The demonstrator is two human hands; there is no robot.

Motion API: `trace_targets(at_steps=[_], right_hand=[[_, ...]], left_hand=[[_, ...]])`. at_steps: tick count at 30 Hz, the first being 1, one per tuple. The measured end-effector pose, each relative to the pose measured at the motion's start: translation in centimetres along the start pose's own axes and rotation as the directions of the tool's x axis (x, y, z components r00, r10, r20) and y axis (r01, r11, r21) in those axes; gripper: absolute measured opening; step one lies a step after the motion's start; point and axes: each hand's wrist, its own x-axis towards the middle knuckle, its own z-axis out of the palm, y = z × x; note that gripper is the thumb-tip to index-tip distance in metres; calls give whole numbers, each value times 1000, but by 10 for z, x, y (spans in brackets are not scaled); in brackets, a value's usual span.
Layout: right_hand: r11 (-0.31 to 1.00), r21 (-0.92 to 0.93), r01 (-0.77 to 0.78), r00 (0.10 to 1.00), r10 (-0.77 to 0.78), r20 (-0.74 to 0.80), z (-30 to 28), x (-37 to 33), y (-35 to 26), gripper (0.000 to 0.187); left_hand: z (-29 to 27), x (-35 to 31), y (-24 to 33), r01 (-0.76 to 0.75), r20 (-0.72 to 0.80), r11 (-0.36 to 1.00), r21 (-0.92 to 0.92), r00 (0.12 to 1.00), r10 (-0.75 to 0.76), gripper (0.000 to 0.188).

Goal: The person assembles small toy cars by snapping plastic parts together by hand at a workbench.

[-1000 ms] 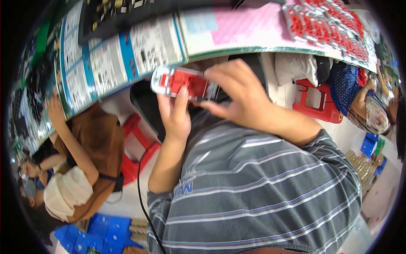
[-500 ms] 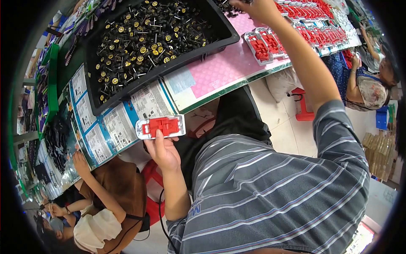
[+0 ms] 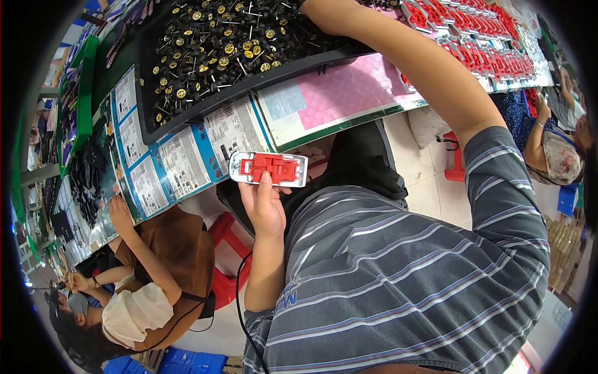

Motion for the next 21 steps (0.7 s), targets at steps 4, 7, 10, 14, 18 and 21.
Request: trace_targets(at_steps=[4,7,10,14,18,21], right_hand=[[997,25,-78,989,80,-128,-32,-16,-26,22],[989,59,-136,985,129,112,-20,3,-13,20],[981,102,-167,977,150,154,-16,8,-11,20],[930,331,-158,966,215,-141,-39,-13,-19,14],[670,712,-210,886,438,-150,-108,-62,-59,18],[231,965,-124,943,331,42,-83,-116,-81,31]], left_hand=[[-6,-2,-3,8,-3,1000,-13,1000,-8,35],[-5,2,-3,-2,37,1000,-21,999,3,35],[-4,3,-3,-2,40,999,-37,999,4,35],[-7,1,0,-16,52,998,-58,998,19,36],[-17,-2,-5,-20,69,998,-65,997,25,36],[-15,-1,-3,-22,82,997,-69,996,28,35]])
